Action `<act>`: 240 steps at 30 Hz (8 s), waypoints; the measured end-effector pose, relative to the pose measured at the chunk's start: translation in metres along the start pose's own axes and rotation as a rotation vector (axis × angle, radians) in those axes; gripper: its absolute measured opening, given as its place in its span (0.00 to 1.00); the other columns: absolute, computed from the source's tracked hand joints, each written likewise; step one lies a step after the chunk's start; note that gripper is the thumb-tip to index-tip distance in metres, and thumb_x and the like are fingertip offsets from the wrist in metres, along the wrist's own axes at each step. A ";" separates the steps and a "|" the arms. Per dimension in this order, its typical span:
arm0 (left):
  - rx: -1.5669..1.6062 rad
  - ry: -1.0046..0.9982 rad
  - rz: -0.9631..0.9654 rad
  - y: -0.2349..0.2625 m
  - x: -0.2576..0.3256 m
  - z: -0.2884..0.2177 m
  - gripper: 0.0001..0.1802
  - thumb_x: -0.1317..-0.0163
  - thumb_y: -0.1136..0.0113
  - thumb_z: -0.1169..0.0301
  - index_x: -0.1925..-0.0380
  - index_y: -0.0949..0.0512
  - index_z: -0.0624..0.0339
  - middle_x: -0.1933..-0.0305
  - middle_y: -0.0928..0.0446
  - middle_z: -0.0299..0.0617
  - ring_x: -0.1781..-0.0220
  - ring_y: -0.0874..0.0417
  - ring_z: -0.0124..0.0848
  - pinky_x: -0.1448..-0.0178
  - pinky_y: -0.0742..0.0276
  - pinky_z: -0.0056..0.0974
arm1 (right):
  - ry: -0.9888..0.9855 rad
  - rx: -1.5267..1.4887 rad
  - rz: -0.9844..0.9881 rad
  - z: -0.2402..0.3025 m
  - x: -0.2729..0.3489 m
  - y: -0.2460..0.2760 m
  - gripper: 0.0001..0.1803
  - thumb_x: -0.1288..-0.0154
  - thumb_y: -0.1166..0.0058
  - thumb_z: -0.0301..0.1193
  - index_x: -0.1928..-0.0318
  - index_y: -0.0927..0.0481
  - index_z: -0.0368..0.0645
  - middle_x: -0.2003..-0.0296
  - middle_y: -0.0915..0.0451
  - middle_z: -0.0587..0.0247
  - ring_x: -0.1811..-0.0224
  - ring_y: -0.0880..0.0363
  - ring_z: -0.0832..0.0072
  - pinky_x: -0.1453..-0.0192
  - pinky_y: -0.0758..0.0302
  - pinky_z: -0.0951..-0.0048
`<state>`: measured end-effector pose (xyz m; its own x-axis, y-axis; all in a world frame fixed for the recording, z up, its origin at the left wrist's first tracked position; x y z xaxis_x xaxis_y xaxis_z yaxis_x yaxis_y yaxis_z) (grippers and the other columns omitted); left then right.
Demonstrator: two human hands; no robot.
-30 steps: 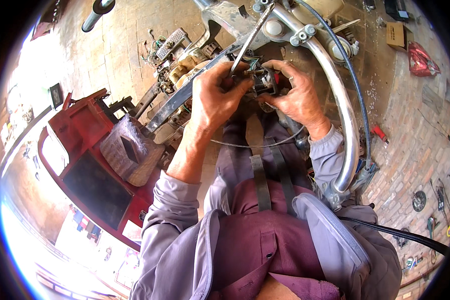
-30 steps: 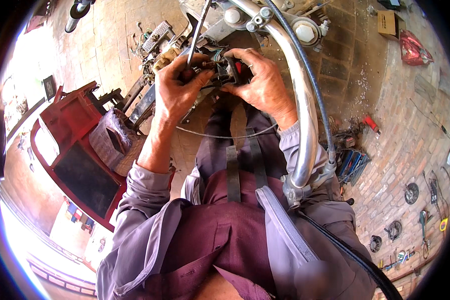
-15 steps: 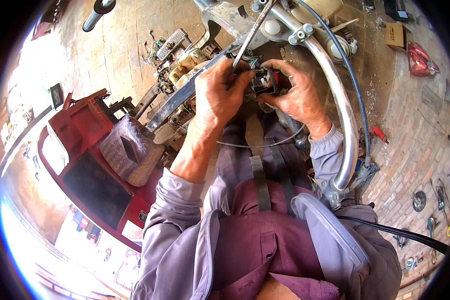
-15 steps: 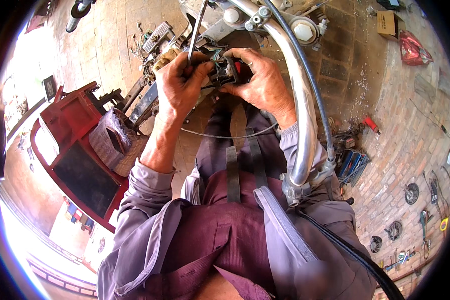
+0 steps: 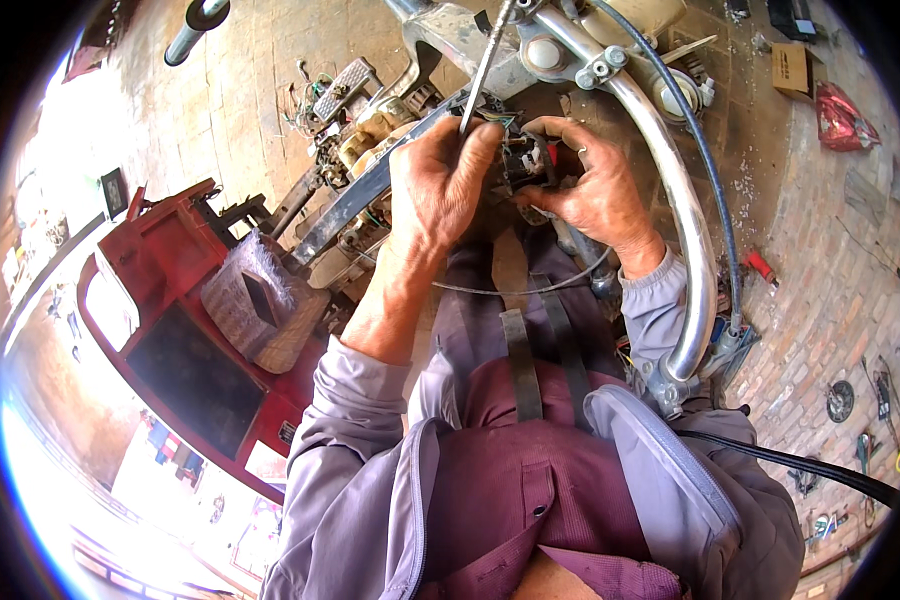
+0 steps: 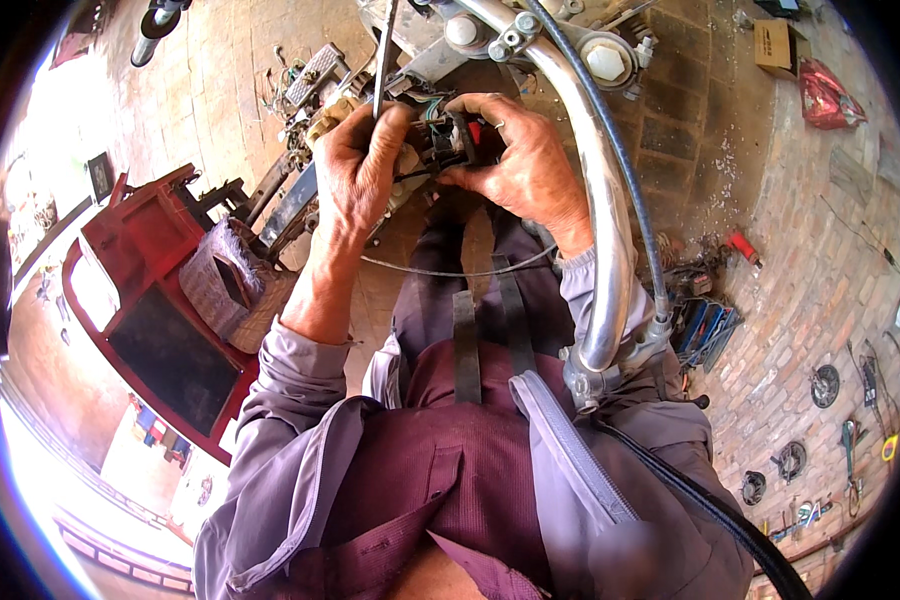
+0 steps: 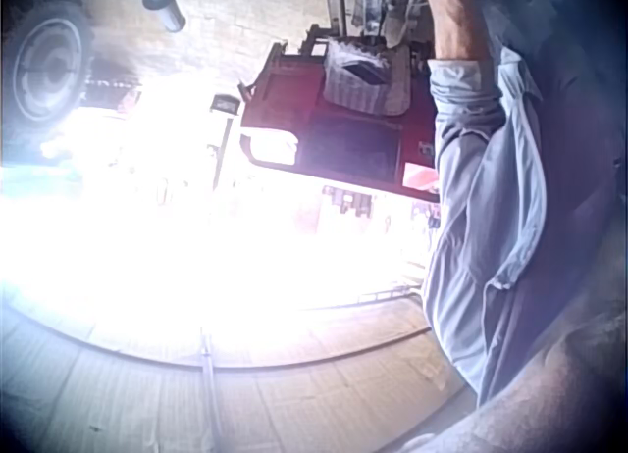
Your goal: The person uses a screwdriver to work on a small black component attached to the motorcycle's handlebar. They then search through a bucket of parts and retrieve a small metal piece.
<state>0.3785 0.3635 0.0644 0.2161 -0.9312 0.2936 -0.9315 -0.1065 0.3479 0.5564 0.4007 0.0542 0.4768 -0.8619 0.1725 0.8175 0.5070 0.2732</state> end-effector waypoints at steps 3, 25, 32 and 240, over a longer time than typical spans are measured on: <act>0.150 -0.012 0.011 -0.001 0.002 0.004 0.16 0.41 0.30 0.65 0.60 0.18 0.66 0.73 0.17 0.41 0.73 0.19 0.25 0.66 0.22 0.32 | 0.023 0.022 -0.009 -0.005 -0.001 -0.001 0.35 0.59 0.23 0.23 0.46 0.22 0.41 0.53 0.16 0.62 0.50 0.20 0.76 0.44 0.24 0.73; 0.330 0.178 -0.181 0.012 0.006 0.006 0.14 0.33 0.36 0.62 0.72 0.20 0.60 0.83 0.27 0.30 0.88 0.34 0.18 0.84 0.40 0.27 | -0.069 -0.030 -0.044 -0.022 -0.004 0.002 0.32 0.56 0.23 0.28 0.48 0.22 0.41 0.56 0.17 0.63 0.54 0.20 0.75 0.47 0.24 0.72; 0.439 0.348 -0.256 0.013 0.033 0.023 0.13 0.31 0.39 0.64 0.72 0.22 0.61 0.80 0.25 0.33 0.86 0.31 0.19 0.82 0.37 0.26 | -0.006 0.111 -0.112 -0.029 -0.001 0.007 0.39 0.57 0.21 0.37 0.42 0.25 0.45 0.49 0.19 0.55 0.45 0.21 0.63 0.38 0.27 0.65; -0.139 0.129 1.332 -0.207 0.484 -0.018 0.16 0.40 0.32 0.66 0.57 0.18 0.66 0.68 0.18 0.37 0.65 0.22 0.21 0.59 0.25 0.31 | -0.331 -0.297 -1.231 0.007 0.680 -0.072 0.07 0.40 0.48 0.17 0.61 0.23 0.37 0.67 0.22 0.65 0.65 0.21 0.80 0.61 0.24 0.76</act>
<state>0.6811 -0.0591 0.1510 -0.7910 -0.2573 0.5551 -0.4171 0.8905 -0.1816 0.8191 -0.2218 0.1579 -0.6966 -0.6903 0.1957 0.7174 -0.6652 0.2073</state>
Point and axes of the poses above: each hand's wrist, its own x-axis away from the middle knuckle, its own y-axis out of the back of the hand, z = x × y, the point moved 3 cm from there along -x, towards the middle knuckle
